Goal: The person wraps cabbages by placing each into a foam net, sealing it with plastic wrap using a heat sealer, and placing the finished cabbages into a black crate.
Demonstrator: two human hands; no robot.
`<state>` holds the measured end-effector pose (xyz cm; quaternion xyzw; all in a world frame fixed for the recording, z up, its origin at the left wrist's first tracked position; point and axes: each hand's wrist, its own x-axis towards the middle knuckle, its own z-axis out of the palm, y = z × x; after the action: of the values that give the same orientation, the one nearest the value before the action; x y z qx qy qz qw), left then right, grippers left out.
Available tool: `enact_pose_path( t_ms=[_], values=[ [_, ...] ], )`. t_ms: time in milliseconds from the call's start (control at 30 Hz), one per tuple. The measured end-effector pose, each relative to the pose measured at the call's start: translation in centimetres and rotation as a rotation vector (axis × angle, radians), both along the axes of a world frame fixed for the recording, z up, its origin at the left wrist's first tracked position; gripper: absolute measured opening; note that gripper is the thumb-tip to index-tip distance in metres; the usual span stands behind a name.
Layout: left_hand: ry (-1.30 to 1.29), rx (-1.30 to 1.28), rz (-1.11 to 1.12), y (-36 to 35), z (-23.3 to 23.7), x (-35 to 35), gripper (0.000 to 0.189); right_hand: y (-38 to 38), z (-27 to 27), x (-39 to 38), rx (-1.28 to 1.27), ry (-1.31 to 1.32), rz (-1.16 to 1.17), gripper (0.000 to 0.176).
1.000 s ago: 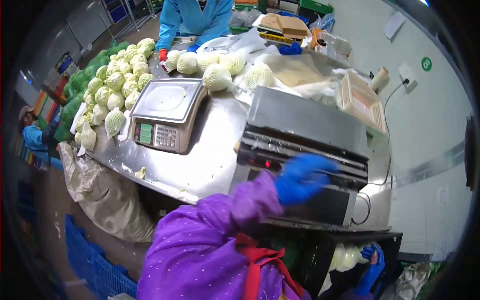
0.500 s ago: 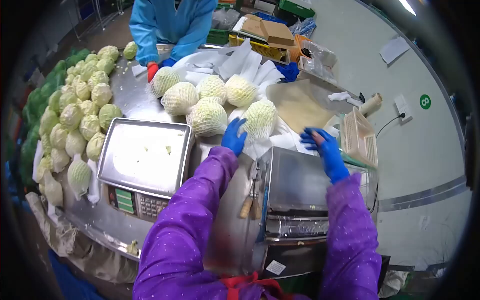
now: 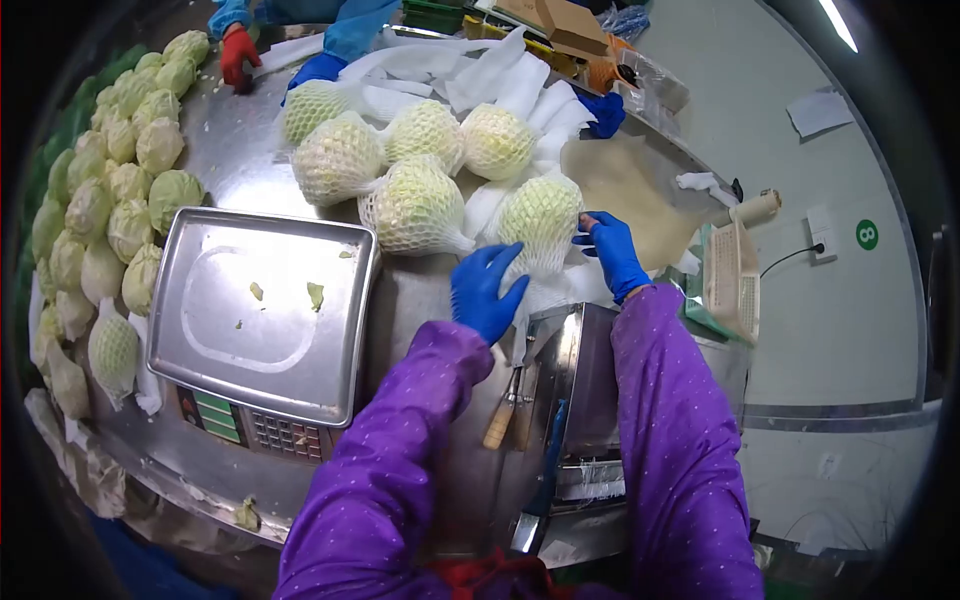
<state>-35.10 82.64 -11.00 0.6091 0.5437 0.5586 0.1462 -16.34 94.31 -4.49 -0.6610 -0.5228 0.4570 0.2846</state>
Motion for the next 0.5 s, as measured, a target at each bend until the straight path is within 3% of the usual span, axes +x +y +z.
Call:
enact_pose_path(
  t_ms=[100, 167, 200, 267, 300, 400, 433, 500],
  values=[
    [0.147, -0.11, -0.04, 2.5, -0.4, 1.2, 0.025, -0.4, 0.2, -0.3, 0.005, 0.01, 0.02, 0.031],
    [0.372, -0.214, -0.092, 2.6, -1.6, 2.1, 0.03, -0.3, 0.3, 0.2, 0.003, 0.076, -0.015, 0.03],
    [0.262, -0.111, -0.069, 1.0, -2.5, 2.0, 0.03, -0.1, 0.5, 0.5, 0.011, 0.078, 0.004, 0.03],
    [0.097, -0.216, -0.138, -1.3, -2.9, 0.6, 0.033, -0.3, 0.5, 1.0, 0.018, 0.097, 0.027, 0.03],
    [-0.026, -0.513, -0.196, -1.9, -1.3, -0.5, 0.024, -0.3, 0.5, 1.3, 0.022, 0.125, 0.037, 0.031],
    [-0.213, -0.152, -0.041, -0.2, 0.2, 0.2, 0.037, -0.2, -0.3, 1.1, -0.011, 0.148, -0.025, 0.033],
    [-0.101, -0.116, -0.043, 1.0, -0.3, 0.6, 0.05, -0.1, -0.2, 0.7, -0.026, 0.083, 0.0, 0.045],
    [-0.328, -0.085, 0.023, 4.7, -2.9, 2.6, 0.05, 0.3, 0.0, 0.1, -0.029, -0.049, -0.009, 0.059]
  ],
)
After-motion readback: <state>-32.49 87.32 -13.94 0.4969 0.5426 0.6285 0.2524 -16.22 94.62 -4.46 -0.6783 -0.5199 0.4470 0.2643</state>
